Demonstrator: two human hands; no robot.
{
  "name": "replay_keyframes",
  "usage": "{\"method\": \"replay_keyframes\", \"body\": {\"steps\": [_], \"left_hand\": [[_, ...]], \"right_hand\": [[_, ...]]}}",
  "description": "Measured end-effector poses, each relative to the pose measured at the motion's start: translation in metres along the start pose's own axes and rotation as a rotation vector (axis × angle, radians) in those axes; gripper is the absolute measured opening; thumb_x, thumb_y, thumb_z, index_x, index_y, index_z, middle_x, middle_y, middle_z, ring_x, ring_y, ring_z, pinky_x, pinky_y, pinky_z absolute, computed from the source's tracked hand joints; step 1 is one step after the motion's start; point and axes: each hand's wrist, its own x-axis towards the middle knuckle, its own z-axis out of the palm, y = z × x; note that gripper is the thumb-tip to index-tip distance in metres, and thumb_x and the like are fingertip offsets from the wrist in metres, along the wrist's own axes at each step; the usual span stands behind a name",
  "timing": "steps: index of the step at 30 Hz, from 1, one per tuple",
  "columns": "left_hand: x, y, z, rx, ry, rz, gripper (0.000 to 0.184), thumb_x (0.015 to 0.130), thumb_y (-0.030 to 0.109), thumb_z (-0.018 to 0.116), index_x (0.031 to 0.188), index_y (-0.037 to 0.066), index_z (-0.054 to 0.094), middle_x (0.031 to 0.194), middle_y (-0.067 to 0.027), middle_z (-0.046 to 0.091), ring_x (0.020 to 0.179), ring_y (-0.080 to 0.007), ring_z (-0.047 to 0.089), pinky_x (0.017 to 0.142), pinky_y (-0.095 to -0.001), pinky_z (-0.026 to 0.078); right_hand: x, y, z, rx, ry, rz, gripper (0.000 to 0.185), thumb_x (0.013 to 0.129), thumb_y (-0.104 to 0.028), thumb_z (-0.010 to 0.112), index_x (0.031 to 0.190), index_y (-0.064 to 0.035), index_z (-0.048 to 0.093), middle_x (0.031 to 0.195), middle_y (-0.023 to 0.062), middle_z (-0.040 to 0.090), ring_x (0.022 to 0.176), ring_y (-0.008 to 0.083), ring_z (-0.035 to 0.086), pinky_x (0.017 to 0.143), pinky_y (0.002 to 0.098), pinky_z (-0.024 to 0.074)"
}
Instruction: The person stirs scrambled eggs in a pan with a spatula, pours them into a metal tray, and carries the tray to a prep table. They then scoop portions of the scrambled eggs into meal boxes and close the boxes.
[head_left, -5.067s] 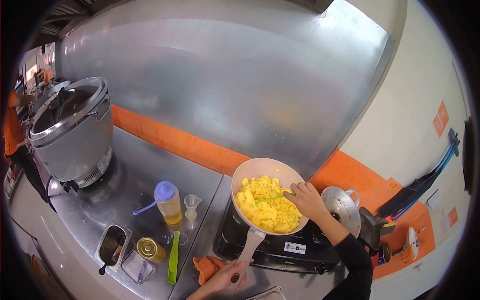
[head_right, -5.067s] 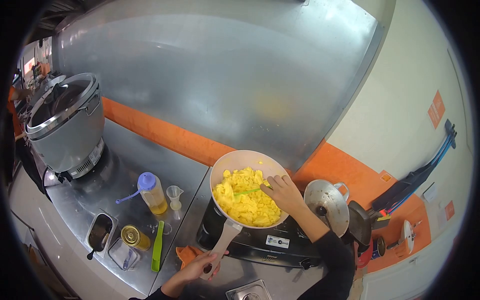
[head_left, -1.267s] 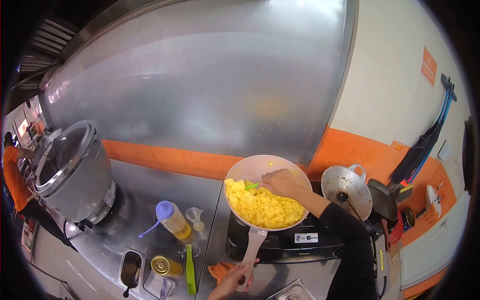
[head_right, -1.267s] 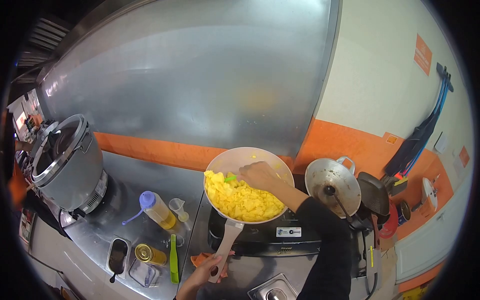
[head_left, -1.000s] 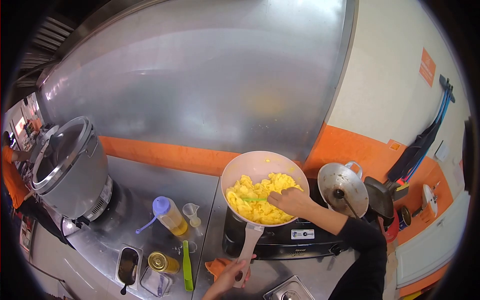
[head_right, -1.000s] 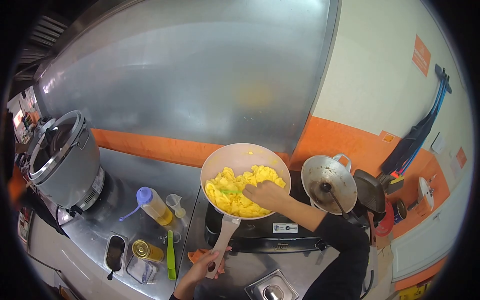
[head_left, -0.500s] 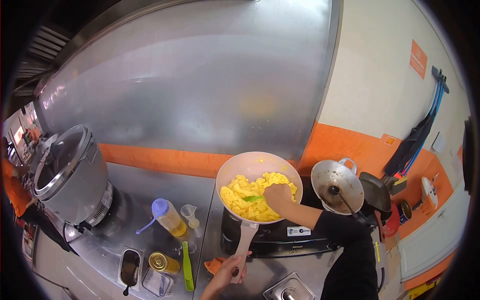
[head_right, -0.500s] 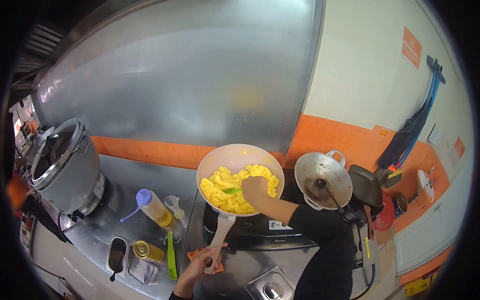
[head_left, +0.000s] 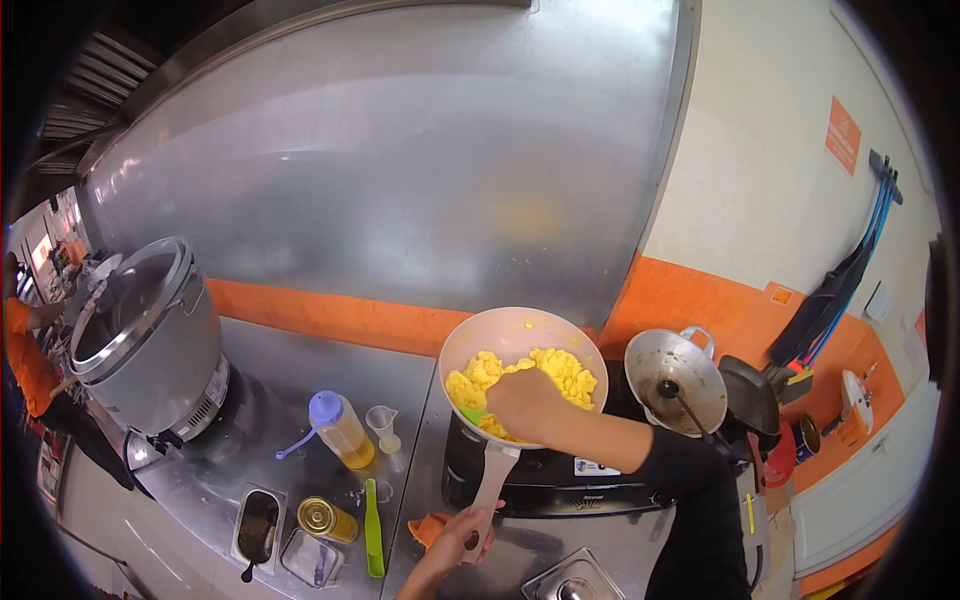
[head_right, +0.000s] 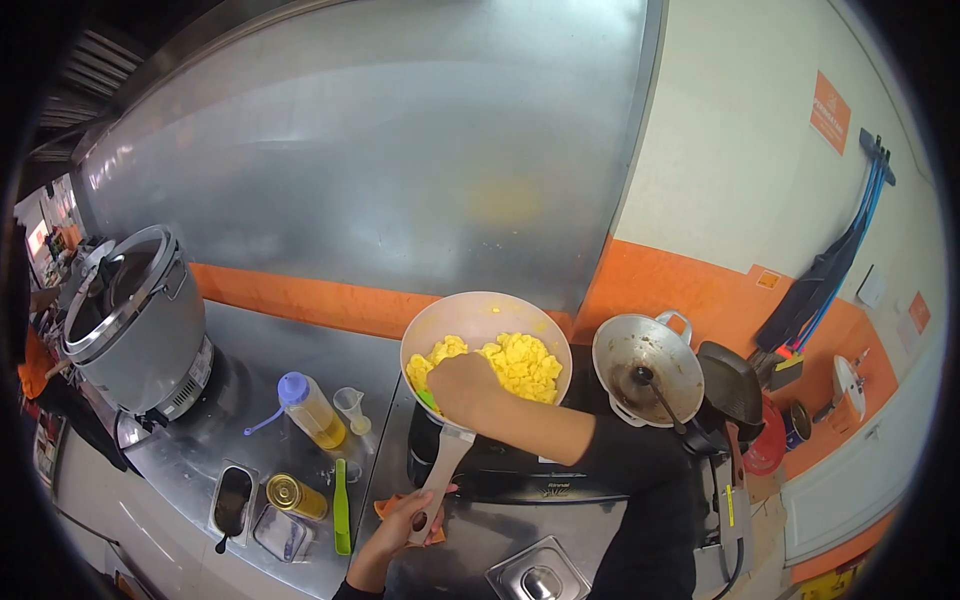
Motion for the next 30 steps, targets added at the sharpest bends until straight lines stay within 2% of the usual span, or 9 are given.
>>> {"method": "replay_keyframes", "body": {"steps": [4, 7, 11, 14, 17, 21, 25, 27, 30], "left_hand": [[0.002, -0.003, -0.001, 0.006, -0.007, 0.004, 0.047, 0.091, 0.035, 0.033, 0.124, 0.002, 0.039, 0.061, -0.0049, 0.048, 0.048, -0.0114, 0.045, 0.044, -0.0220, 0.038], [0.003, -0.005, -0.002, -0.026, -0.011, 0.006, 0.047, 0.091, 0.035, 0.033, 0.124, 0.002, 0.039, 0.061, -0.0049, 0.048, 0.047, -0.0116, 0.045, 0.044, -0.0222, 0.038], [0.003, -0.008, -0.005, -0.020, -0.027, 0.003, 0.047, 0.091, 0.036, 0.033, 0.125, 0.003, 0.038, 0.061, -0.0049, 0.048, 0.048, -0.0117, 0.045, 0.045, -0.0225, 0.038], [0.004, -0.006, -0.004, -0.024, -0.027, 0.007, 0.047, 0.091, 0.036, 0.033, 0.125, 0.003, 0.039, 0.062, -0.0047, 0.048, 0.048, -0.0117, 0.045, 0.045, -0.0224, 0.039], [0.004, -0.007, -0.005, -0.019, -0.024, 0.005, 0.048, 0.091, 0.036, 0.033, 0.125, 0.002, 0.038, 0.061, -0.0043, 0.047, 0.047, -0.0110, 0.045, 0.045, -0.0217, 0.038], [0.002, -0.003, 0.001, -0.009, 0.003, 0.004, 0.049, 0.092, 0.035, 0.033, 0.125, 0.000, 0.038, 0.059, -0.0035, 0.045, 0.044, -0.0098, 0.044, 0.042, -0.0205, 0.037], [0.002, -0.004, -0.002, -0.062, -0.020, -0.005, 0.046, 0.092, 0.033, 0.033, 0.125, 0.003, 0.039, 0.061, -0.0038, 0.047, 0.051, -0.0109, 0.045, 0.047, -0.0218, 0.039], [0.003, -0.004, -0.004, -0.043, -0.038, -0.003, 0.046, 0.092, 0.033, 0.033, 0.125, 0.002, 0.039, 0.061, -0.0039, 0.047, 0.051, -0.0108, 0.045, 0.047, -0.0217, 0.039], [0.003, -0.002, -0.003, -0.021, -0.023, 0.002, 0.046, 0.091, 0.034, 0.033, 0.125, 0.002, 0.039, 0.061, -0.0043, 0.047, 0.049, -0.0109, 0.045, 0.046, -0.0217, 0.039]], "right_hand": [[0.020, -0.003, 0.038, 0.101, 0.055, 0.152, 0.012, 0.069, -0.006, 0.054, 0.068, -0.0037, 0.065, 0.068, 0.0151, 0.063, 0.064, 0.0266, 0.063, 0.053, 0.0370, 0.0486], [0.031, 0.011, 0.062, 0.084, 0.188, 0.385, 0.013, 0.071, -0.008, 0.053, 0.068, -0.0037, 0.065, 0.068, 0.0149, 0.063, 0.065, 0.0265, 0.063, 0.053, 0.0367, 0.0492], [0.037, 0.050, 0.058, -0.003, 0.171, 0.547, 0.014, 0.072, -0.010, 0.053, 0.069, -0.0042, 0.065, 0.069, 0.0133, 0.063, 0.065, 0.0253, 0.063, 0.056, 0.0345, 0.0493], [0.038, 0.069, 0.042, -0.047, 0.274, 0.504, 0.013, 0.072, -0.010, 0.054, 0.067, -0.0059, 0.065, 0.067, 0.0110, 0.063, 0.063, 0.0234, 0.063, 0.055, 0.0327, 0.0484], [0.058, 0.077, 0.075, -0.193, 0.402, 0.445, 0.011, 0.070, -0.009, 0.055, 0.064, -0.0077, 0.064, 0.064, 0.0086, 0.062, 0.060, 0.0225, 0.062, 0.052, 0.0328, 0.0472], [0.047, 0.076, 0.134, -0.240, 0.111, 0.115, 0.010, 0.067, -0.008, 0.055, 0.064, -0.0076, 0.065, 0.062, 0.0075, 0.061, 0.058, 0.0231, 0.061, 0.048, 0.0349, 0.0455], [0.005, 0.055, 0.120, -0.276, -0.081, -0.068, 0.012, 0.068, -0.010, 0.054, 0.065, -0.0073, 0.065, 0.063, 0.0077, 0.062, 0.060, 0.0229, 0.062, 0.048, 0.0367, 0.0450], [0.003, 0.076, 0.107, -0.232, -0.061, -0.090, 0.013, 0.069, -0.010, 0.054, 0.066, -0.0079, 0.066, 0.065, 0.0088, 0.062, 0.061, 0.0224, 0.063, 0.050, 0.0369, 0.0458], [0.013, 0.087, 0.030, -0.301, -0.072, 0.060, 0.013, 0.069, -0.010, 0.053, 0.066, -0.0072, 0.065, 0.066, 0.0109, 0.062, 0.062, 0.0244, 0.062, 0.051, 0.0370, 0.0466]]}}
